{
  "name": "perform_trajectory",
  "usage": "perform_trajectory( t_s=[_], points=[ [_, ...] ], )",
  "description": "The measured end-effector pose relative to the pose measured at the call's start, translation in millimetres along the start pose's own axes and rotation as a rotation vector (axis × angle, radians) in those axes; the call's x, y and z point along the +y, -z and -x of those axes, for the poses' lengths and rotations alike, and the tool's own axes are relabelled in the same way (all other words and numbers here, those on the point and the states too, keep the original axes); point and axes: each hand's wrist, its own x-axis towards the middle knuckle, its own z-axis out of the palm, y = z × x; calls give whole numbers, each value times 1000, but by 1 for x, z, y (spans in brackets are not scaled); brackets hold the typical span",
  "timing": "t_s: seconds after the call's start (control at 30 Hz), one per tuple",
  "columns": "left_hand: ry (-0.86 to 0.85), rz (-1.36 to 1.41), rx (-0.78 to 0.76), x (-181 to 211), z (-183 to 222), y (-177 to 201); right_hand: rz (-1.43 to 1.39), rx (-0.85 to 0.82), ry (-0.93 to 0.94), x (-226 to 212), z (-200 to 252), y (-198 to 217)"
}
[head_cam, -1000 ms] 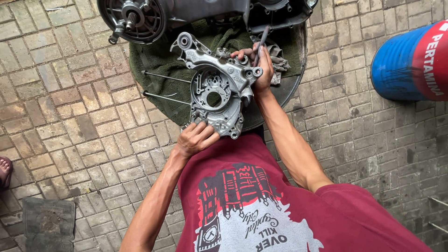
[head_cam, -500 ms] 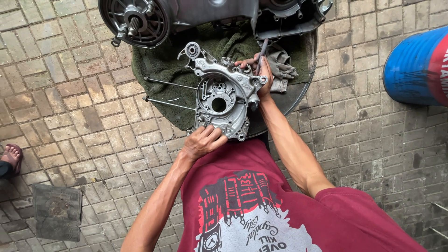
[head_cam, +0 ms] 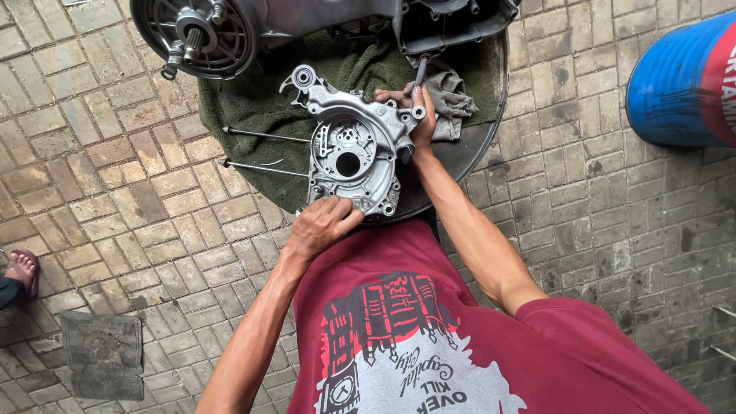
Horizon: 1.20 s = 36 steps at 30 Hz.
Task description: Scraping gasket residue and debris from the mating surface of an engine casing using a small hand tool.
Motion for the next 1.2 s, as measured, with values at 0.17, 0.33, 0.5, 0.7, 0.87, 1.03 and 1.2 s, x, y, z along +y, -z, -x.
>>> perform_trajectory(
  t_s=[0.17, 0.33, 0.5, 0.7, 0.87, 1.03, 1.2],
  points=[
    [30, 34, -61, 0, 3, 0, 169, 69, 50, -23, 6, -16],
    [34, 71, -91, -12, -4, 9, 382, 407, 90, -18, 48, 15],
    [80, 129, -120, -18, -6, 11, 1044, -16, 19, -84, 117, 10],
    [97, 127, -145, -21, 4, 0, 1560, -524, 96, -58, 132, 47],
    [67, 126, -153, -21, 6, 1, 1676, -716, 67, -110, 111, 34],
    [90, 110, -162, -11, 16, -7, 1704, -666, 62, -154, 92, 52],
    [116, 61, -203, 7, 31, -28, 1731, -445, -60, -171, 76, 78]
  ],
)
